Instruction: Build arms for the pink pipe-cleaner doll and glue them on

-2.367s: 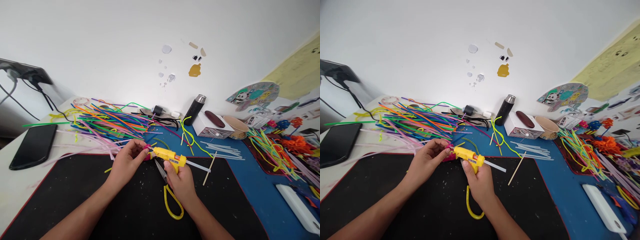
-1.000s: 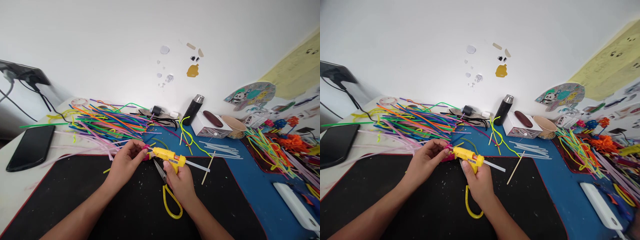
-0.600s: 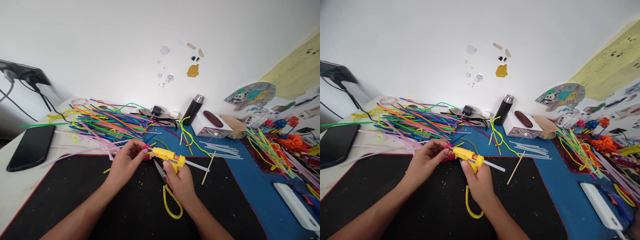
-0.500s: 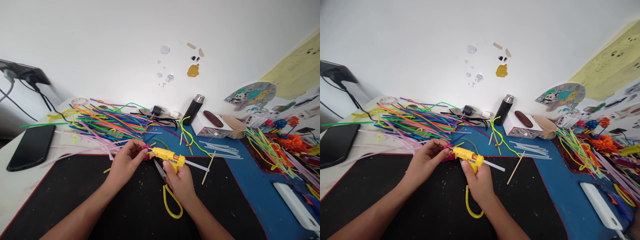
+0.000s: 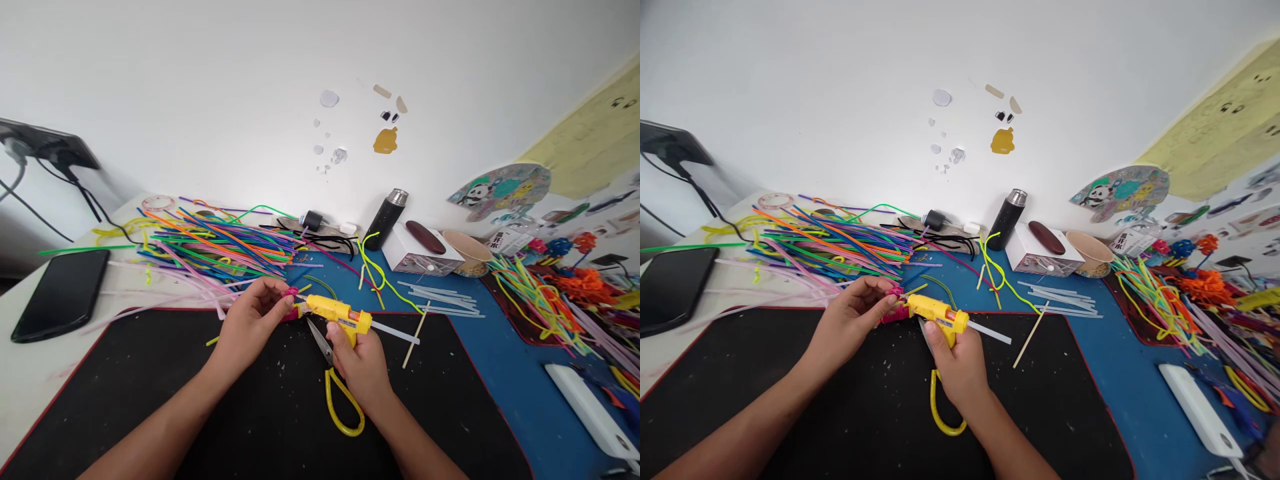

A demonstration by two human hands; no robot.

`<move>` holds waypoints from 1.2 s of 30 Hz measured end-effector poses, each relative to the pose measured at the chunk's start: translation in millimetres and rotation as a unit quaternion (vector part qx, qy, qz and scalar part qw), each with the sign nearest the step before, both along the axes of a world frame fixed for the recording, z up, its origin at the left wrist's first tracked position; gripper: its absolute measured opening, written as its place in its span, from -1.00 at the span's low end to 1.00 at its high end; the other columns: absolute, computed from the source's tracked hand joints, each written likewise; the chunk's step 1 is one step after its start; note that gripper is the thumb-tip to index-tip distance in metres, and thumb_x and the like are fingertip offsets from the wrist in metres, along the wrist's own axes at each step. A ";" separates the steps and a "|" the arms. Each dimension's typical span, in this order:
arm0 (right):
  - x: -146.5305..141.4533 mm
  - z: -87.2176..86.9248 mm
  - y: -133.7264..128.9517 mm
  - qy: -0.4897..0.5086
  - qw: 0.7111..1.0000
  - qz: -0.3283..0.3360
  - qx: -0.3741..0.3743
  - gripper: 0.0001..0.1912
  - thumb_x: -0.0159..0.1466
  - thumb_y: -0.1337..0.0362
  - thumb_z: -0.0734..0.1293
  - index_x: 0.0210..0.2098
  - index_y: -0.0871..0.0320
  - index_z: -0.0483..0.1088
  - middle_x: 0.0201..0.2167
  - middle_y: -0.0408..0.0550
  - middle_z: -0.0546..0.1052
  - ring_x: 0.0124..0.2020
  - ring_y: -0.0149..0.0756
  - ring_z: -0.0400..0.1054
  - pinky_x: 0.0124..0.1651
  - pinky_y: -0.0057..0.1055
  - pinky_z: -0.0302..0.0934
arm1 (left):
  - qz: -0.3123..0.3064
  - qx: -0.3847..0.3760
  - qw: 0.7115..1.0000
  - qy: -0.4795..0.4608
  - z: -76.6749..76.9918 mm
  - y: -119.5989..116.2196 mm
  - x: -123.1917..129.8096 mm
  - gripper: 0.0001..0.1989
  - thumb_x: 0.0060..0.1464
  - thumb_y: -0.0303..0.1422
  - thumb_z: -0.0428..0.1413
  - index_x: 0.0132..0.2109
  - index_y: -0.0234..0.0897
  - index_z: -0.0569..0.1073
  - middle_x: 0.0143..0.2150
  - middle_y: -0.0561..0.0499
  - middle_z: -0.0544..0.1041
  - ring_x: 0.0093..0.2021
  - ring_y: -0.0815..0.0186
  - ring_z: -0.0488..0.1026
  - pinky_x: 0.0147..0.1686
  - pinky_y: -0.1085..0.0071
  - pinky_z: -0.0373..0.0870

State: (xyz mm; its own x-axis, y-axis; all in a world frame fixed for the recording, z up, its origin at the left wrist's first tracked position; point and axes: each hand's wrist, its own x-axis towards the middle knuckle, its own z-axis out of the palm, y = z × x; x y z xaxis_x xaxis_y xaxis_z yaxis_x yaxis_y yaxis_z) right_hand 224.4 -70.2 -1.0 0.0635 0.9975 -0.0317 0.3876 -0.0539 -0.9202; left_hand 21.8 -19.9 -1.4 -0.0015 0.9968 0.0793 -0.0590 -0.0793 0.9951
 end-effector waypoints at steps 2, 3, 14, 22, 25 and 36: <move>0.3 0.2 0.3 0.015 1.000 0.001 -0.008 -0.38 0.38 -0.28 0.27 -0.28 0.19 0.53 -0.76 -0.27 0.21 -0.67 -0.35 0.13 -0.59 -0.45 0.05 | 0.001 -0.004 1.000 -0.003 -0.2 0.1 -0.1 -0.65 0.12 -0.03 0.32 -0.20 -0.19 0.49 -0.26 0.03 0.54 -0.26 0.25 0.54 -0.25 0.36 0.54; 0.5 0.5 0.5 0.023 1.000 0.001 -0.013 -0.38 0.37 -0.28 0.27 -0.28 0.19 0.52 -0.76 -0.28 0.20 -0.68 -0.36 0.11 -0.60 -0.45 0.03 | 0.001 -0.006 1.000 -0.005 -0.6 0.2 -0.1 -0.65 0.12 -0.03 0.33 -0.20 -0.19 0.49 -0.26 0.03 0.54 -0.26 0.25 0.54 -0.26 0.37 0.54; 0.8 -1.0 0.1 0.038 0.999 0.003 -0.019 -0.38 0.36 -0.29 0.28 -0.27 0.19 0.53 -0.77 -0.29 0.21 -0.70 -0.39 0.10 -0.62 -0.46 0.00 | -0.020 -0.026 0.998 -0.049 -0.6 0.0 1.4 -0.64 0.10 -0.05 0.36 -0.20 -0.20 0.49 -0.29 0.06 0.54 -0.30 0.29 0.55 -0.26 0.36 0.59; 1.5 -1.8 0.7 0.047 0.998 0.006 -0.029 -0.42 0.38 -0.26 0.28 -0.32 0.17 0.46 -0.77 -0.31 0.19 -0.71 -0.42 0.06 -0.62 -0.46 -0.03 | -0.026 -0.043 0.996 -0.073 0.8 -1.2 1.5 -0.61 0.07 -0.04 0.39 -0.19 -0.21 0.49 -0.27 0.05 0.56 -0.26 0.27 0.57 -0.20 0.32 0.63; 1.2 -1.8 1.3 0.061 0.998 0.009 -0.030 -0.43 0.37 -0.26 0.29 -0.33 0.17 0.43 -0.76 -0.32 0.18 -0.71 -0.44 0.05 -0.61 -0.47 -0.04 | -0.025 -0.045 0.996 -0.075 1.9 -0.7 1.7 -0.61 0.06 -0.04 0.39 -0.20 -0.22 0.49 -0.27 0.05 0.55 -0.26 0.28 0.56 -0.21 0.33 0.63; 0.4 -7.4 1.5 0.088 0.995 0.002 -0.047 -0.40 0.30 -0.31 0.35 -0.30 0.17 0.48 -0.77 -0.31 0.21 -0.71 -0.43 0.05 -0.61 -0.45 -0.05 | -0.019 -0.055 0.995 -0.080 7.8 -1.5 1.1 -0.58 -0.01 -0.04 0.43 -0.22 -0.23 0.52 -0.33 0.06 0.56 -0.32 0.29 0.55 -0.29 0.40 0.55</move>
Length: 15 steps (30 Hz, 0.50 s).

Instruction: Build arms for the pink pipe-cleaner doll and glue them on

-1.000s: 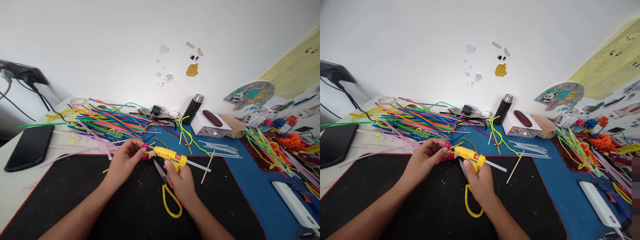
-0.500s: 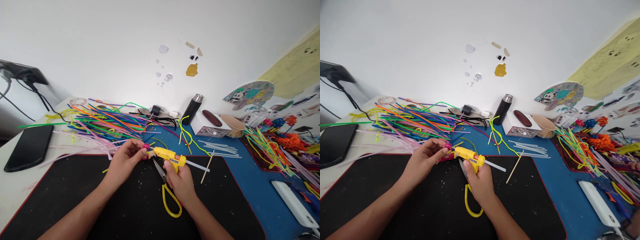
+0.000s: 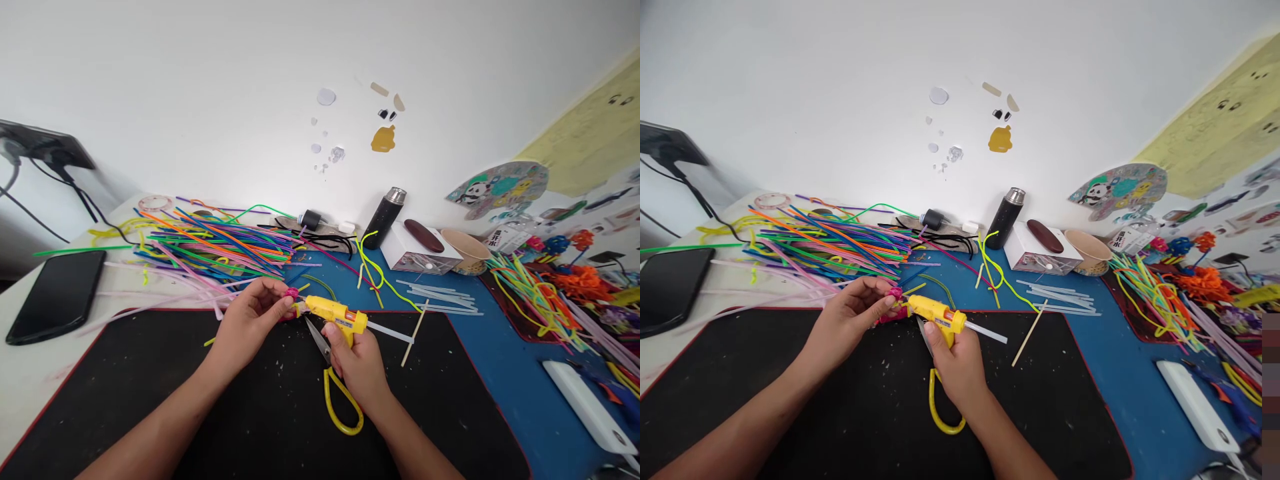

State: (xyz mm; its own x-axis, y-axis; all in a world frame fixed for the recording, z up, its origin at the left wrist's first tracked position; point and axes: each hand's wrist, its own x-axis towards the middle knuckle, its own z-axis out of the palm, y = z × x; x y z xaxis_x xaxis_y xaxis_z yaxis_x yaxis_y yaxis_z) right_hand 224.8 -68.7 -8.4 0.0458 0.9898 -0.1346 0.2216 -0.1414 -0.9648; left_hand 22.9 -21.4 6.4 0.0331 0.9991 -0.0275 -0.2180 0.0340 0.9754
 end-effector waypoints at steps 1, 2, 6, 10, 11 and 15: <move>0.3 -1.1 -0.2 0.007 1.000 -0.005 -0.005 -0.39 0.30 -0.31 0.35 -0.30 0.17 0.48 -0.77 -0.32 0.21 -0.71 -0.44 0.05 -0.61 -0.45 -0.04 | 0.002 -0.006 1.000 -0.005 0.5 0.3 -0.7 -0.58 -0.02 -0.04 0.44 -0.23 -0.23 0.52 -0.34 0.06 0.56 -0.34 0.30 0.54 -0.32 0.42 0.54; 0.6 -1.8 -0.3 0.019 1.000 -0.010 -0.010 -0.38 0.29 -0.32 0.36 -0.30 0.18 0.47 -0.76 -0.33 0.20 -0.71 -0.45 0.05 -0.61 -0.46 -0.04 | 0.005 -0.012 1.000 -0.010 0.7 0.8 -1.4 -0.58 -0.03 -0.05 0.45 -0.23 -0.23 0.53 -0.35 0.06 0.56 -0.35 0.31 0.53 -0.33 0.43 0.52; 4.3 0.0 2.3 0.088 0.995 -0.031 -0.023 -0.35 0.25 -0.33 0.41 -0.31 0.21 0.46 -0.75 -0.37 0.17 -0.74 -0.50 0.07 -0.61 -0.49 0.00 | 0.031 -0.021 0.999 -0.038 -3.2 4.3 -4.4 -0.59 -0.07 -0.09 0.49 -0.22 -0.25 0.58 -0.31 0.03 0.58 -0.32 0.34 0.48 -0.34 0.51 0.44; 15.9 1.4 12.4 0.179 0.980 -0.073 -0.049 -0.37 0.21 -0.32 0.45 -0.29 0.19 0.47 -0.70 -0.34 0.23 -0.76 -0.51 0.12 -0.70 -0.56 -0.11 | 0.033 -0.035 0.995 -0.089 -9.4 7.1 -5.2 -0.61 -0.08 -0.13 0.50 -0.19 -0.27 0.65 -0.29 0.01 0.60 -0.36 0.39 0.45 -0.38 0.55 0.39; 20.4 0.4 15.8 0.204 0.973 -0.093 -0.053 -0.38 0.20 -0.31 0.46 -0.27 0.19 0.48 -0.68 -0.33 0.25 -0.76 -0.51 0.12 -0.71 -0.57 -0.15 | 0.032 -0.044 0.993 -0.105 -10.6 7.5 -5.1 -0.61 -0.10 -0.14 0.51 -0.19 -0.28 0.66 -0.31 0.01 0.59 -0.38 0.40 0.45 -0.40 0.56 0.38; 40.0 -7.1 29.1 0.291 0.942 -0.148 -0.073 -0.39 0.18 -0.29 0.49 -0.25 0.17 0.49 -0.65 -0.29 0.33 -0.74 -0.50 0.16 -0.73 -0.58 -0.10 | 0.024 -0.090 0.983 -0.161 -13.2 9.2 -5.3 -0.60 -0.17 -0.19 0.55 -0.24 -0.30 0.66 -0.39 0.04 0.57 -0.45 0.42 0.47 -0.45 0.58 0.39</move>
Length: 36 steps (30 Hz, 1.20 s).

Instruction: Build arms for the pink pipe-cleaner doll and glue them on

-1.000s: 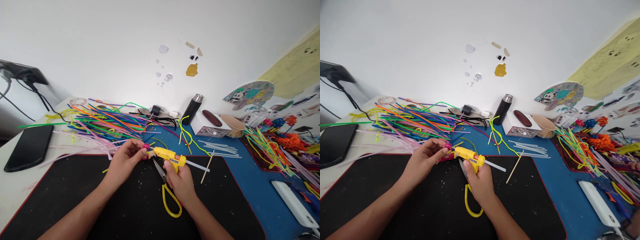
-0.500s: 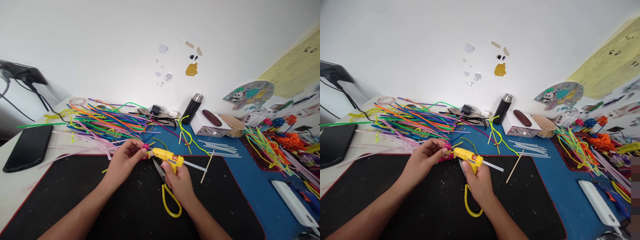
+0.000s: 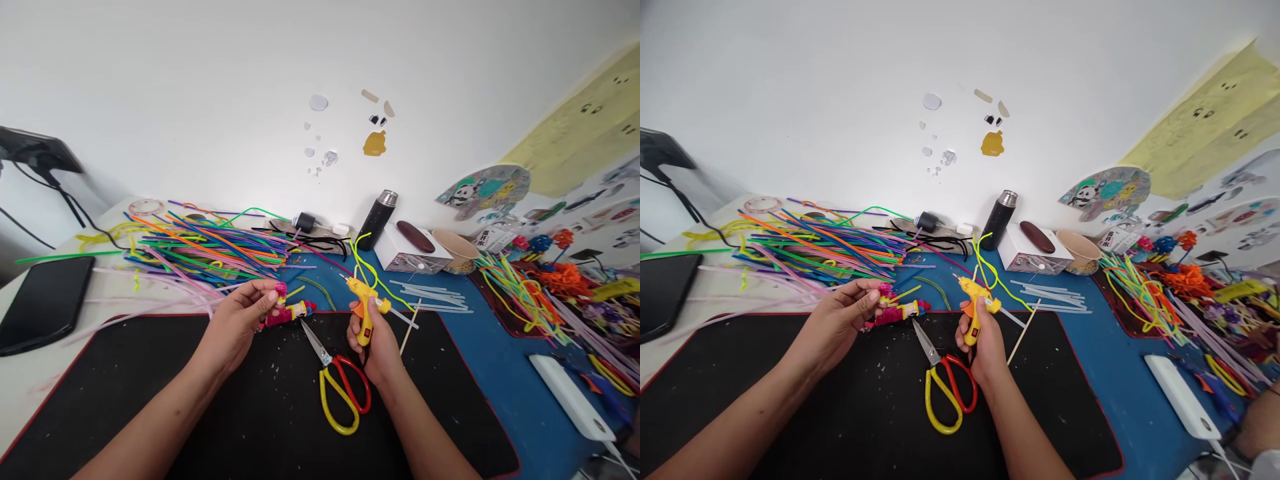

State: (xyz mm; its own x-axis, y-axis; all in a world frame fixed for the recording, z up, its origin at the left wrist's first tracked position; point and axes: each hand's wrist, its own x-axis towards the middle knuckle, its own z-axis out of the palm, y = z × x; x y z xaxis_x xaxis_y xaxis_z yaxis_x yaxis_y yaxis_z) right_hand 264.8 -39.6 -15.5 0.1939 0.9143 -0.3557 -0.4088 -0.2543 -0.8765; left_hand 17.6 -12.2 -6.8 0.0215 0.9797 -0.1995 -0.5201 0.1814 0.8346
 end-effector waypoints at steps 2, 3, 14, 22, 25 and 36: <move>7.6 -3.6 4.7 0.037 0.999 -0.008 -0.019 -0.41 0.20 -0.26 0.49 -0.21 0.18 0.52 -0.62 -0.25 0.38 -0.70 -0.48 0.23 -0.72 -0.59 -0.04 | -0.003 -0.014 1.000 -0.017 -0.8 1.0 -0.4 -0.61 -0.19 -0.21 0.57 -0.26 -0.30 0.65 -0.40 0.05 0.58 -0.46 0.44 0.50 -0.45 0.60 0.41; 10.3 -4.8 6.3 0.047 0.998 -0.009 -0.030 -0.42 0.22 -0.25 0.48 -0.18 0.18 0.53 -0.60 -0.23 0.41 -0.68 -0.46 0.26 -0.71 -0.59 -0.01 | -0.003 -0.017 1.000 -0.023 -1.1 1.3 -0.6 -0.61 -0.20 -0.22 0.57 -0.27 -0.30 0.65 -0.39 0.05 0.59 -0.46 0.44 0.51 -0.43 0.61 0.43; 16.0 -5.9 19.1 0.004 0.997 0.040 -0.059 -0.33 0.27 -0.33 0.39 -0.24 0.23 0.59 -0.61 -0.22 0.34 -0.69 -0.53 0.13 -0.71 -0.62 -0.08 | -0.027 -0.024 0.997 -0.070 -3.6 -0.2 0.1 -0.67 -0.18 -0.30 0.57 -0.29 -0.30 0.66 -0.31 0.03 0.63 -0.37 0.38 0.60 -0.28 0.50 0.61; 16.7 -7.1 27.1 -0.090 0.990 0.051 -0.093 -0.28 0.28 -0.37 0.34 -0.27 0.24 0.60 -0.62 -0.25 0.27 -0.72 -0.56 0.00 -0.73 -0.61 -0.16 | -0.046 -0.029 0.994 -0.097 0.3 -3.1 2.2 -0.68 -0.18 -0.33 0.57 -0.32 -0.32 0.65 -0.32 0.01 0.64 -0.34 0.37 0.61 -0.25 0.52 0.62; 17.9 -6.4 27.3 -0.080 0.991 0.055 -0.092 -0.33 0.26 -0.33 0.39 -0.22 0.22 0.60 -0.59 -0.24 0.33 -0.74 -0.56 0.01 -0.74 -0.60 -0.15 | -0.053 -0.029 0.993 -0.104 2.5 -4.1 2.3 -0.70 -0.18 -0.35 0.57 -0.35 -0.33 0.64 -0.33 0.00 0.65 -0.32 0.36 0.62 -0.24 0.52 0.62; 41.7 -12.3 19.4 -0.281 0.954 0.061 -0.085 -0.30 0.15 -0.40 0.42 -0.59 0.14 0.36 -0.80 -0.24 0.26 -0.82 -0.47 0.09 -0.77 -0.58 -0.22 | -0.061 -0.036 0.992 -0.108 3.4 -4.6 2.8 -0.69 -0.18 -0.33 0.57 -0.32 -0.31 0.65 -0.32 0.01 0.65 -0.30 0.36 0.63 -0.22 0.53 0.61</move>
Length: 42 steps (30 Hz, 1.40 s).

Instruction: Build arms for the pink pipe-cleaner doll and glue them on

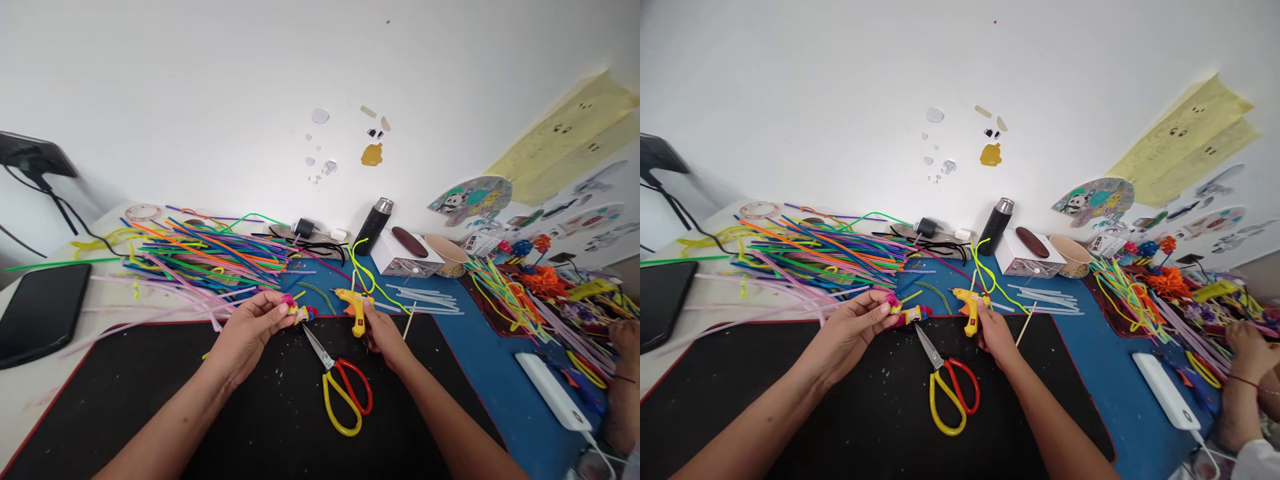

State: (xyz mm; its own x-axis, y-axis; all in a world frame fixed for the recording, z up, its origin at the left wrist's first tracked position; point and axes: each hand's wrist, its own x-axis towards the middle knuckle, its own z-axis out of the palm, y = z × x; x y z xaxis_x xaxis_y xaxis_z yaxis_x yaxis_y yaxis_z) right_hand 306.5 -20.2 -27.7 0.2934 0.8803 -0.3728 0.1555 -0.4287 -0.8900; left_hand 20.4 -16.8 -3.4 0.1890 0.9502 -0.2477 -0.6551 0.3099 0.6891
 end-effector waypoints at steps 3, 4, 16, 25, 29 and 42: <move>5.9 4.3 -6.1 0.006 1.000 -0.014 0.020 -0.29 0.10 -0.41 0.44 -0.55 0.16 0.37 -0.77 -0.32 0.19 -0.79 -0.53 0.00 -0.73 -0.58 -0.21 | 0.000 -0.001 1.000 0.001 1.1 -0.7 0.3 -0.68 -0.19 -0.32 0.58 -0.33 -0.32 0.64 -0.34 0.02 0.65 -0.32 0.36 0.63 -0.22 0.52 0.61; 6.6 6.8 -8.8 0.013 0.999 -0.022 0.034 -0.30 0.09 -0.40 0.46 -0.53 0.17 0.39 -0.76 -0.34 0.17 -0.77 -0.55 -0.03 -0.72 -0.58 -0.21 | 0.001 -0.002 1.000 0.001 1.7 -0.9 0.4 -0.67 -0.21 -0.32 0.58 -0.33 -0.32 0.64 -0.34 0.02 0.64 -0.32 0.36 0.63 -0.22 0.51 0.61; -73.4 29.6 -25.6 0.132 0.977 0.106 0.130 -0.50 0.21 -0.17 0.51 -0.30 0.18 0.52 -0.71 -0.38 0.15 -0.70 -0.55 -0.07 -0.62 -0.54 -0.16 | -0.003 -0.006 1.000 0.002 1.9 -0.2 2.5 -0.67 -0.21 -0.36 0.57 -0.34 -0.33 0.61 -0.40 0.04 0.61 -0.38 0.37 0.58 -0.33 0.53 0.53; -119.7 26.1 -19.2 0.184 0.957 0.140 0.173 -0.54 0.19 -0.12 0.53 -0.22 0.13 0.49 -0.64 -0.36 0.28 -0.72 -0.56 0.00 -0.67 -0.55 -0.14 | -0.007 0.011 1.000 0.019 -2.4 -3.0 7.6 -0.64 -0.22 -0.30 0.57 -0.32 -0.32 0.63 -0.40 0.05 0.58 -0.41 0.40 0.50 -0.37 0.50 0.44; -121.9 21.0 -19.0 0.182 0.958 0.133 0.176 -0.57 0.21 -0.08 0.53 -0.21 0.14 0.50 -0.63 -0.34 0.31 -0.71 -0.55 0.02 -0.66 -0.54 -0.13 | -0.010 0.024 0.999 0.025 -3.1 -4.5 9.0 -0.67 -0.17 -0.29 0.56 -0.31 -0.32 0.63 -0.37 0.03 0.58 -0.38 0.40 0.48 -0.34 0.51 0.43; -125.8 14.2 -18.6 0.208 0.956 0.108 0.176 -0.56 0.23 -0.11 0.51 -0.21 0.14 0.48 -0.65 -0.35 0.28 -0.71 -0.54 -0.01 -0.65 -0.54 -0.08 | -0.008 0.056 0.995 0.088 -4.3 -4.9 9.9 -0.69 -0.11 -0.25 0.52 -0.31 -0.30 0.62 -0.36 0.04 0.54 -0.37 0.37 0.44 -0.37 0.47 0.38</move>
State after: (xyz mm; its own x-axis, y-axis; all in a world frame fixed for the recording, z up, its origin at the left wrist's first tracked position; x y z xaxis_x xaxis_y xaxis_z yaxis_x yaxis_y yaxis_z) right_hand 180.7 -38.8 -13.5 -0.0189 0.9959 -0.0880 -0.1927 -0.0900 -0.9771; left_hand 30.3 -21.7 -7.7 0.1682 0.9707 -0.1717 -0.5171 0.2351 0.8230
